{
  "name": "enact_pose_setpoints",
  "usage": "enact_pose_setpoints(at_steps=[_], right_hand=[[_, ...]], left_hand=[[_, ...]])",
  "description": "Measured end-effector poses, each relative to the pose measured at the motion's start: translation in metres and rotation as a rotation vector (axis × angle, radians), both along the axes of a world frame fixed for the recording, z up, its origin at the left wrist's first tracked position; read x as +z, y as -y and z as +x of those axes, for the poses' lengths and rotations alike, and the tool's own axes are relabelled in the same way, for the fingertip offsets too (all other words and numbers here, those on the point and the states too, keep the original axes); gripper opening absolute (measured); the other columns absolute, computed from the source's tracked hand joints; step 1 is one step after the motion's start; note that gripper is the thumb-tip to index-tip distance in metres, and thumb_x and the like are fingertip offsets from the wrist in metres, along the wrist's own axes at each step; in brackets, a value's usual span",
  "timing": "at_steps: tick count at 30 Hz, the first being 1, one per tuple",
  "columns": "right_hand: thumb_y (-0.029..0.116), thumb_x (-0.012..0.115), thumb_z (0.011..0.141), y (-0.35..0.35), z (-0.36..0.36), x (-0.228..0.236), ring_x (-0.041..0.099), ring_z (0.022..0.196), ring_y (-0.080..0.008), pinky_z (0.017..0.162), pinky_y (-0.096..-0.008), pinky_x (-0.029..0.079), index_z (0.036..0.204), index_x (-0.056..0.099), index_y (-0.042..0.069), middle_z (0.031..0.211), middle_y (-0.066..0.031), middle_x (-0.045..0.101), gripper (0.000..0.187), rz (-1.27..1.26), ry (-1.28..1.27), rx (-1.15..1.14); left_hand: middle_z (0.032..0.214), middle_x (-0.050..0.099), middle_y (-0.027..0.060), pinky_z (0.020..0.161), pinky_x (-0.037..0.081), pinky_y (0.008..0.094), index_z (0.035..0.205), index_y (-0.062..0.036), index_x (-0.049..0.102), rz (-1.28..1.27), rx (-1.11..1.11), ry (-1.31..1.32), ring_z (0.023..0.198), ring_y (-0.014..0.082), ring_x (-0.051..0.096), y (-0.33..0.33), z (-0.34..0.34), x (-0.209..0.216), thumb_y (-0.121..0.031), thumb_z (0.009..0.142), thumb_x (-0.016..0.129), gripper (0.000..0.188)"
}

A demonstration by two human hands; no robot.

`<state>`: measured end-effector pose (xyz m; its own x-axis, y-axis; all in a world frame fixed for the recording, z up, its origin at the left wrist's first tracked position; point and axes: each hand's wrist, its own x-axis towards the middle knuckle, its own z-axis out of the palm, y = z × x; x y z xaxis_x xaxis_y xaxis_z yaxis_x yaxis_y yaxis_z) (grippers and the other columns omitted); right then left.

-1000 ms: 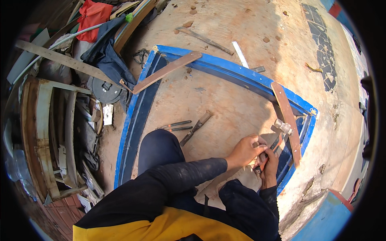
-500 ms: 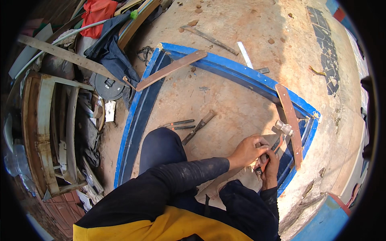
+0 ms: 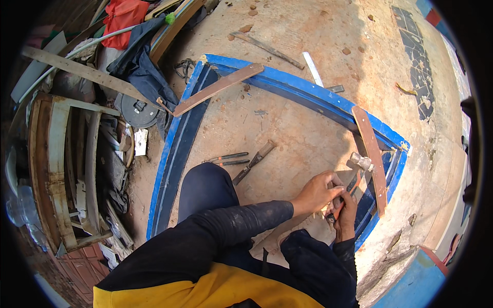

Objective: The person assembles a wooden frame by marking and cutting pieces, then fastening them to a blue metal frame using nails and a hammer. They also use pliers to adjust or remove nails and a metal ruler to measure and align the wood.

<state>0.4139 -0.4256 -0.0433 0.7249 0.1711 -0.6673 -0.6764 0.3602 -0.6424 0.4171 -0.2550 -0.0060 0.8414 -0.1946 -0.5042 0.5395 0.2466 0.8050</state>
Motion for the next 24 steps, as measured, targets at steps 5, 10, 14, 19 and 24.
enact_pose_setpoints(at_steps=[5,10,14,19,24], right_hand=[[0.026,0.063,0.107,0.002,0.000,-0.005,0.053,0.043,-0.0138,0.041,-0.0312,0.049,0.102,0.060,0.002,0.062,-0.0023,0.056,0.025,-0.044,-0.071,0.041],[0.045,0.074,0.099,0.017,-0.015,-0.030,0.060,0.054,-0.0170,0.052,-0.0357,0.047,0.095,0.064,0.003,0.066,-0.0067,0.061,0.044,-0.490,0.022,0.473],[0.049,0.069,0.098,0.021,-0.046,-0.054,0.068,0.082,-0.0295,0.077,-0.0442,0.053,0.098,0.067,0.006,0.083,-0.0128,0.069,0.044,-0.741,0.129,0.763],[0.050,0.070,0.097,0.027,-0.072,-0.066,0.071,0.092,-0.0344,0.085,-0.0470,0.053,0.104,0.067,0.007,0.090,-0.0162,0.072,0.044,-0.751,0.181,0.716],[0.052,0.068,0.098,0.032,-0.073,-0.067,0.071,0.101,-0.0363,0.090,-0.0486,0.053,0.116,0.071,0.011,0.099,-0.0191,0.074,0.045,-0.702,0.046,0.724]], left_hand=[[0.075,0.070,0.0094,0.056,0.056,0.0319,0.103,0.0009,0.060,0.071,0.002,0.127,0.062,0.0153,0.070,0.002,-0.001,-0.014,-0.010,0.106,0.069,0.015],[0.081,0.067,-0.0041,0.064,0.041,0.0228,0.086,-0.0086,0.066,0.171,0.025,0.084,0.071,0.0020,0.050,0.001,0.002,-0.017,-0.017,0.101,0.082,0.023],[0.084,0.068,-0.0045,0.068,0.042,0.0215,0.085,-0.0068,0.069,0.199,-0.038,0.123,0.074,0.0023,0.052,0.003,0.003,-0.012,-0.021,0.102,0.081,0.025],[0.090,0.072,-0.0005,0.076,0.047,0.0249,0.098,-0.0010,0.077,0.207,-0.103,0.134,0.082,0.0071,0.059,0.014,0.006,-0.021,-0.021,0.106,0.075,0.022],[0.100,0.073,0.0023,0.081,0.051,0.0263,0.110,0.0013,0.078,0.186,-0.179,0.115,0.086,0.0100,0.064,0.026,0.009,-0.032,-0.023,0.110,0.069,0.026]])
